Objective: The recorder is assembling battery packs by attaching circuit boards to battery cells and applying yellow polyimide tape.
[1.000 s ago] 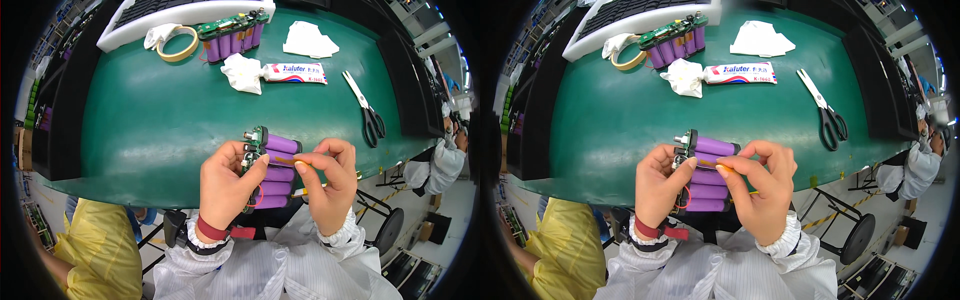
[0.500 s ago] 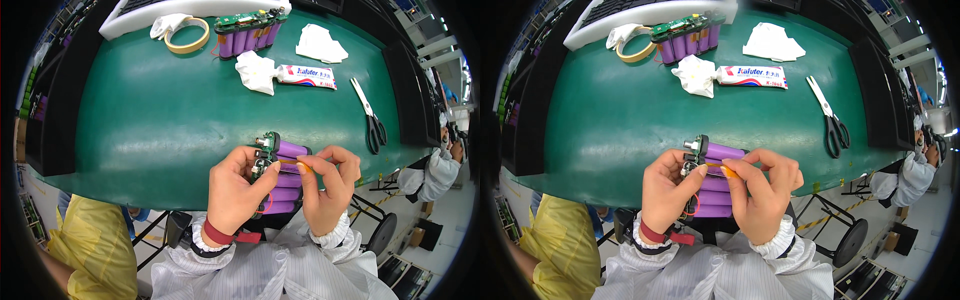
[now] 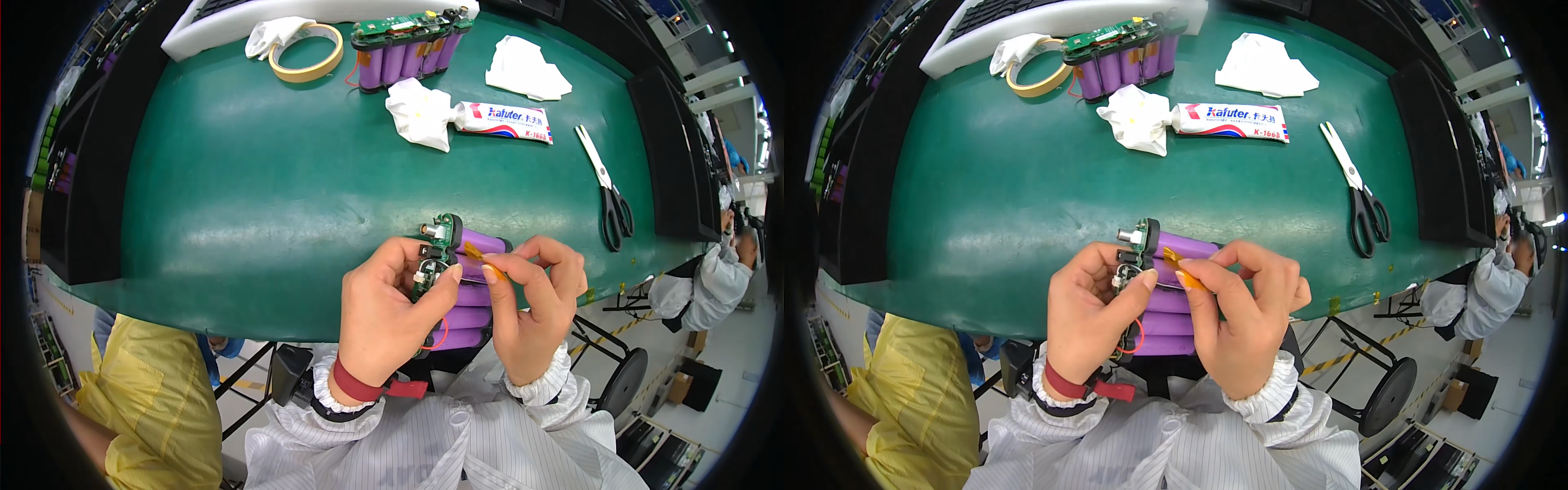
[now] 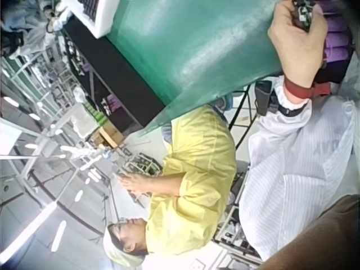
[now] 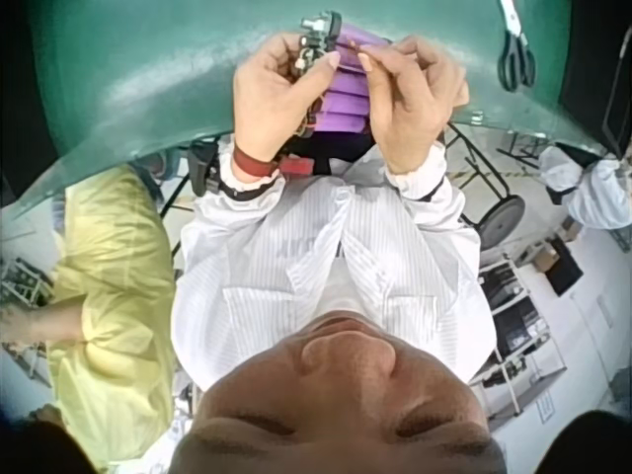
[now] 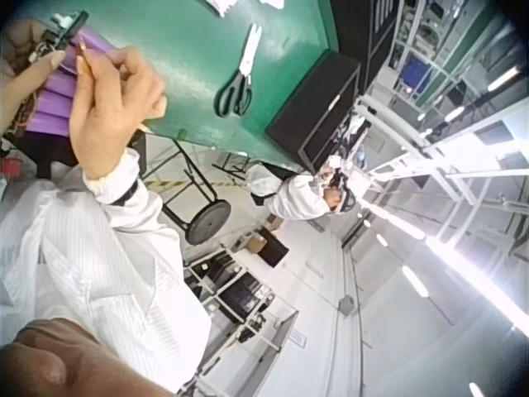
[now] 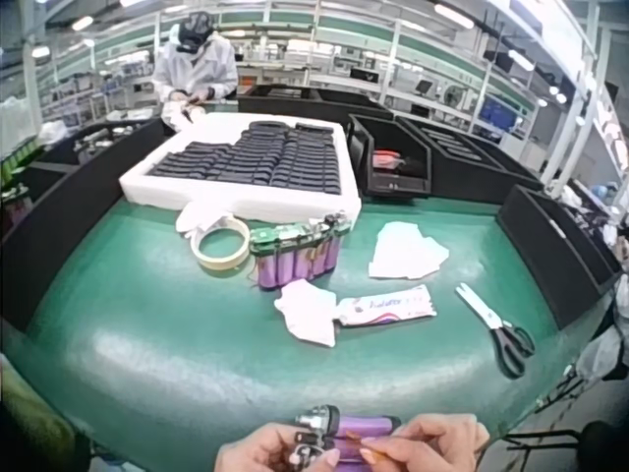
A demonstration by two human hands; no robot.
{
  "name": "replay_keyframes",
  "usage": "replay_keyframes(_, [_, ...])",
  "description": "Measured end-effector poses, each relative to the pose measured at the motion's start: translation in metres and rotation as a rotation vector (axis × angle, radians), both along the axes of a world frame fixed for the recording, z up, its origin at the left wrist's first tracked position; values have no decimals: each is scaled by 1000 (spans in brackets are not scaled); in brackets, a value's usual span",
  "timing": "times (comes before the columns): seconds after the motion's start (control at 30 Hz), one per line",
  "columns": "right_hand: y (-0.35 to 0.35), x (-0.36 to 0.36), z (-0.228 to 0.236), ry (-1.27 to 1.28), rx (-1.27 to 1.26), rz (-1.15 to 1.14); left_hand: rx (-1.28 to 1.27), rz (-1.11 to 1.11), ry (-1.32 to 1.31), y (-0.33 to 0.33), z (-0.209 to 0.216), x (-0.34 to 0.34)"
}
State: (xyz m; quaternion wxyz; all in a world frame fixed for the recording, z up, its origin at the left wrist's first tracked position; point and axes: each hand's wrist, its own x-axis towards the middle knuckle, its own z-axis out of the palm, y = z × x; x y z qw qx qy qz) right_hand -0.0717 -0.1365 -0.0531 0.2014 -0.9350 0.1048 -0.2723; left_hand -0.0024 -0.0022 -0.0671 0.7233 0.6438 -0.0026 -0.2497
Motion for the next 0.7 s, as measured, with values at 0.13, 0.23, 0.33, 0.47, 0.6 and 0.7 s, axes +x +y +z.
replay_keyframes(0.13, [3, -3, 3, 58, -1, 20, -14, 2, 23, 0, 1, 0])
replay_keyframes(0.23, [4, -5, 3, 81, 2, 27, 25, -48, 19, 3, 3, 2])
replay_keyframes(0.33, [4, -5, 3, 88, 15, 37, 36, -80, 22, 4, 2, 2])
replay_keyframes(0.47, [4, -5, 4, 100, 19, 65, -8, -6, -11, 1, -3, 0])
replay_keyframes(0.6, [2, -6, 2, 102, 24, 83, -9, 1, -39, 1, -4, 0])
replay_keyframes(0.7, [-3, -10, 1, 108, 43, 102, -17, -11, 1, 1, -2, 0])
